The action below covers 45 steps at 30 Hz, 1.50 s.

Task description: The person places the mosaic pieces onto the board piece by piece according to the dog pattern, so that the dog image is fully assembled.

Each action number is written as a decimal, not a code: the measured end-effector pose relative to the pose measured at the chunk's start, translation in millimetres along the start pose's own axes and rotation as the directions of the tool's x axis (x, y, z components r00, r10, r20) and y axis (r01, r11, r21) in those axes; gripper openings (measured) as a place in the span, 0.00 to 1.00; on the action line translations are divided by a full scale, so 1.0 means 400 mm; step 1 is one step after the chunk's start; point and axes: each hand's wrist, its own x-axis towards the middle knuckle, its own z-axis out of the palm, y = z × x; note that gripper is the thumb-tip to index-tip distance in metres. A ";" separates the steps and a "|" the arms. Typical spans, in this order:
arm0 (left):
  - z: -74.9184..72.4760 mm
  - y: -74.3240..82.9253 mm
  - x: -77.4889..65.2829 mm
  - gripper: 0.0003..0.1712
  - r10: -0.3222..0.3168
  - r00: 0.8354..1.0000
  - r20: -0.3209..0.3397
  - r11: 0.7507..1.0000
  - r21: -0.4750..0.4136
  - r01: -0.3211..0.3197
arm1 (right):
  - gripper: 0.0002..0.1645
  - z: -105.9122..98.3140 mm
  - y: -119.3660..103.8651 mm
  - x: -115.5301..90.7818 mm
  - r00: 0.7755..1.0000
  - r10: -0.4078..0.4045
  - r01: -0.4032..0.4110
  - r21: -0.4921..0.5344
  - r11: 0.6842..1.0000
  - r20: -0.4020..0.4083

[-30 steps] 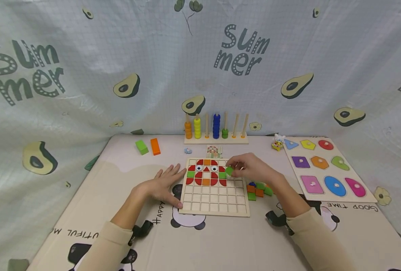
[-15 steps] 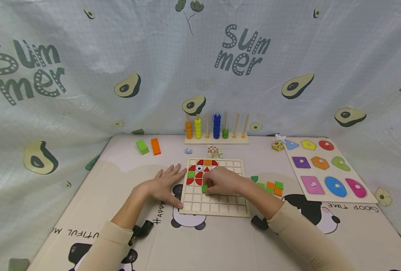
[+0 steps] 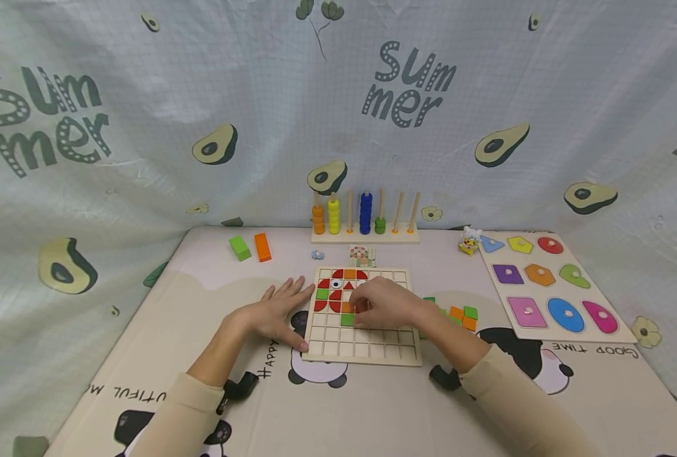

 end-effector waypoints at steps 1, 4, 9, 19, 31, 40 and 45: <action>0.000 0.000 0.000 0.74 -0.003 1.000 0.001 1.000 0.000 0.003 | 0.12 -0.009 0.008 -0.008 1.000 -0.001 0.001 0.002 1.000 -0.018; 0.001 0.001 0.000 0.74 -0.003 1.000 0.000 1.000 0.002 0.003 | 0.15 -0.046 0.038 -0.044 0.997 0.020 -0.017 0.035 0.999 -0.075; 0.001 0.000 0.002 0.74 0.007 1.000 -0.001 1.000 0.013 -0.007 | 0.18 -0.109 0.123 -0.134 0.983 0.125 -0.104 0.151 0.983 -0.137; 0.000 0.001 0.001 0.73 0.009 1.000 -0.002 1.000 0.008 -0.009 | 0.16 -0.156 0.274 -0.264 0.947 0.320 -0.321 0.216 0.922 0.042; -0.001 0.002 0.001 0.73 0.010 1.000 -0.002 1.000 0.013 -0.010 | 0.13 -0.137 0.321 -0.299 0.926 0.331 -0.372 0.278 0.886 0.184; -0.004 0.007 -0.003 0.73 0.003 1.000 0.001 1.000 0.001 -0.003 | 0.15 -0.126 0.316 -0.293 0.936 0.298 -0.346 0.325 0.880 0.187; -0.003 0.006 -0.003 0.73 0.005 1.000 0.000 1.000 -0.003 -0.005 | 0.13 -0.123 0.308 -0.289 0.943 0.265 -0.322 0.355 0.878 0.200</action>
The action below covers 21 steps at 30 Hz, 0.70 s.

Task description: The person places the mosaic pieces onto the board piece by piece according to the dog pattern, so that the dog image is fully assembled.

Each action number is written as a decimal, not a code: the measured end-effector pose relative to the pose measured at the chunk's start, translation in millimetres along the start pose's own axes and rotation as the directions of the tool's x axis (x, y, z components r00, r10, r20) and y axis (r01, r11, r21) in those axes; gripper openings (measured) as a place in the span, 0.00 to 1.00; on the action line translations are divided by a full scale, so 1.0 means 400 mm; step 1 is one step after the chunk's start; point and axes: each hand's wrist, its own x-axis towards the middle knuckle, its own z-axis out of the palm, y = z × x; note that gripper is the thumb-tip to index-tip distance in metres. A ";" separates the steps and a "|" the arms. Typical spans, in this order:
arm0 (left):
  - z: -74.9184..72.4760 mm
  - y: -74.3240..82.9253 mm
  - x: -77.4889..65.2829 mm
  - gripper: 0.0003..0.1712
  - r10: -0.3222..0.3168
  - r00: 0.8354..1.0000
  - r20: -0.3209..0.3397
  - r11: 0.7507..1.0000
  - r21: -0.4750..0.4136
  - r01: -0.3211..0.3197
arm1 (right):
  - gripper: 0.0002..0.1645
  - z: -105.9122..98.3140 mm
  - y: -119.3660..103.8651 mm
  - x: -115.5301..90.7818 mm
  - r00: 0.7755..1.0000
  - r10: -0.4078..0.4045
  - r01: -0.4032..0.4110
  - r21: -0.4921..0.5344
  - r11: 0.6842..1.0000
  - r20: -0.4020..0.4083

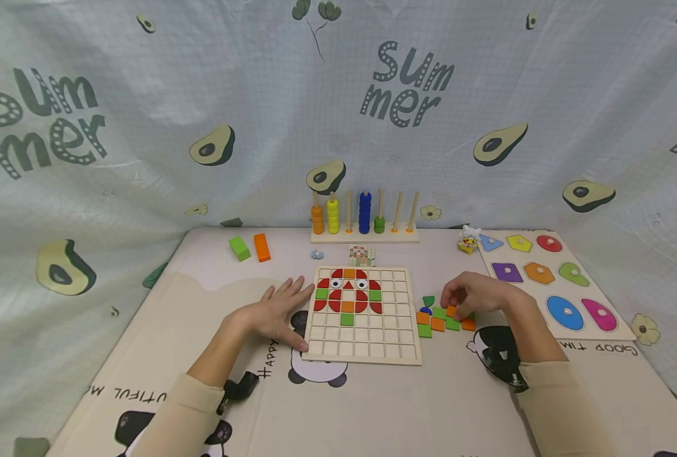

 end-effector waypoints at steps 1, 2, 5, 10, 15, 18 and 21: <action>0.000 0.000 0.000 0.73 0.000 1.000 0.000 1.000 0.002 0.000 | 0.13 0.001 -0.001 0.000 1.000 -0.003 0.003 0.004 1.000 0.005; 0.001 0.000 0.000 0.73 0.000 1.000 -0.001 1.000 0.002 0.000 | 0.13 0.002 -0.002 0.000 1.000 0.001 -0.001 0.009 1.000 0.008; 0.001 0.001 -0.002 0.73 -0.003 1.000 0.000 1.000 0.007 0.003 | 0.13 0.004 -0.004 0.000 1.000 0.014 -0.014 0.009 1.000 0.003; 0.001 0.002 -0.002 0.73 -0.006 1.000 -0.003 1.000 0.006 0.006 | 0.14 0.002 -0.005 -0.002 1.000 0.014 -0.014 -0.023 1.000 -0.018; 0.002 0.001 -0.001 0.73 -0.004 1.000 -0.005 1.000 0.014 0.004 | 0.12 0.002 0.001 0.003 1.000 -0.013 0.012 -0.031 0.999 -0.020; 0.003 0.000 -0.001 0.73 -0.003 1.000 -0.007 1.000 0.011 0.003 | 0.10 0.000 -0.004 0.008 0.997 -0.055 0.053 -0.034 0.998 -0.055; 0.005 -0.002 -0.001 0.74 -0.007 1.000 -0.008 1.000 0.011 0.007 | 0.07 0.002 -0.037 0.020 0.984 -0.126 0.123 -0.029 0.992 -0.130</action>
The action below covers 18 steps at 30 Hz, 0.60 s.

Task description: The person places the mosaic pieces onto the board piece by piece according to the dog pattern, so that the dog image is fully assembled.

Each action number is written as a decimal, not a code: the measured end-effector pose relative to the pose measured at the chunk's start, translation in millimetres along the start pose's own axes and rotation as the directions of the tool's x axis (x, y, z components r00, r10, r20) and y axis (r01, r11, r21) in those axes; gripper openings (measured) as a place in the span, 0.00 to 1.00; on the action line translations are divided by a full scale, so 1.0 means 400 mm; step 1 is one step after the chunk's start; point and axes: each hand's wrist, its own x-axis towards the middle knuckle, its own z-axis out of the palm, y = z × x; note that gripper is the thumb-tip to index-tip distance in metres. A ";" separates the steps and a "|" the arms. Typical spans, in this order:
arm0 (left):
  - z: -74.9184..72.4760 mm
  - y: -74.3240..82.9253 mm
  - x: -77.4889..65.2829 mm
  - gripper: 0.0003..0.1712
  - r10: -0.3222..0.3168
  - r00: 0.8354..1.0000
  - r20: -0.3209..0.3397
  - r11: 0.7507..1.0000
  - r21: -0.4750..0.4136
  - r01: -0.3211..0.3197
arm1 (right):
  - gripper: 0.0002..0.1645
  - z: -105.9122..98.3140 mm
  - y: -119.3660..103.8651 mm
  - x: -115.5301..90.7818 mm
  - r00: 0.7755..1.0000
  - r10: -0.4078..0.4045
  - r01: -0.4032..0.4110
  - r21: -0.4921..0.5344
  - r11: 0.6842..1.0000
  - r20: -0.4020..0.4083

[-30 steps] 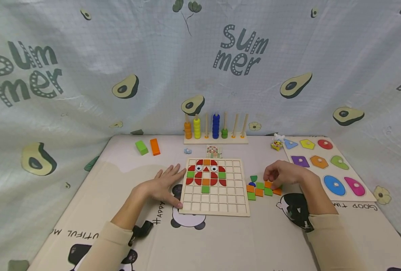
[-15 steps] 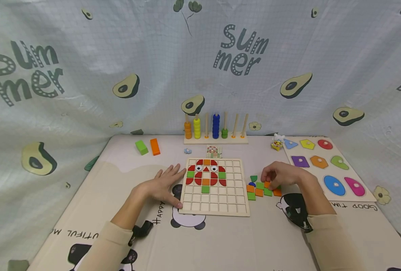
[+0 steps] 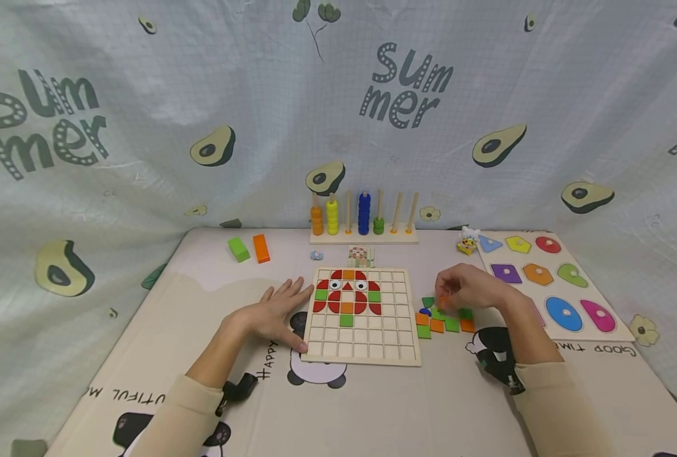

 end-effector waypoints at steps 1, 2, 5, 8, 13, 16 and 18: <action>0.001 -0.001 0.000 0.74 -0.002 1.000 0.000 1.000 0.000 0.002 | 0.07 0.005 -0.017 0.008 0.999 -0.028 0.028 0.009 1.000 -0.029; 0.002 -0.002 0.000 0.74 -0.002 1.000 0.000 1.000 0.001 0.002 | 0.06 0.012 -0.038 0.018 0.997 -0.056 0.057 0.018 0.998 -0.052; 0.006 -0.004 0.003 0.73 -0.001 1.000 0.000 1.000 0.000 0.001 | 0.06 0.051 -0.108 0.055 0.986 -0.135 0.138 0.030 0.990 -0.095; 0.006 -0.002 0.002 0.73 -0.002 1.000 0.003 1.000 -0.006 0.002 | 0.06 0.107 -0.167 0.098 0.978 -0.200 0.201 0.019 0.979 -0.062; 0.002 0.001 0.000 0.73 -0.002 1.000 0.002 1.000 -0.007 0.002 | 0.05 0.190 -0.216 0.160 0.962 -0.270 0.272 -0.093 0.958 0.042; 0.002 0.001 0.001 0.73 0.001 1.000 0.001 1.000 -0.004 -0.001 | 0.03 0.216 -0.228 0.179 0.962 -0.269 0.274 -0.200 0.941 0.052; 0.002 0.000 0.001 0.73 0.000 1.000 0.003 1.000 0.001 0.000 | 0.03 0.225 -0.234 0.186 0.966 -0.255 0.256 -0.244 0.935 0.038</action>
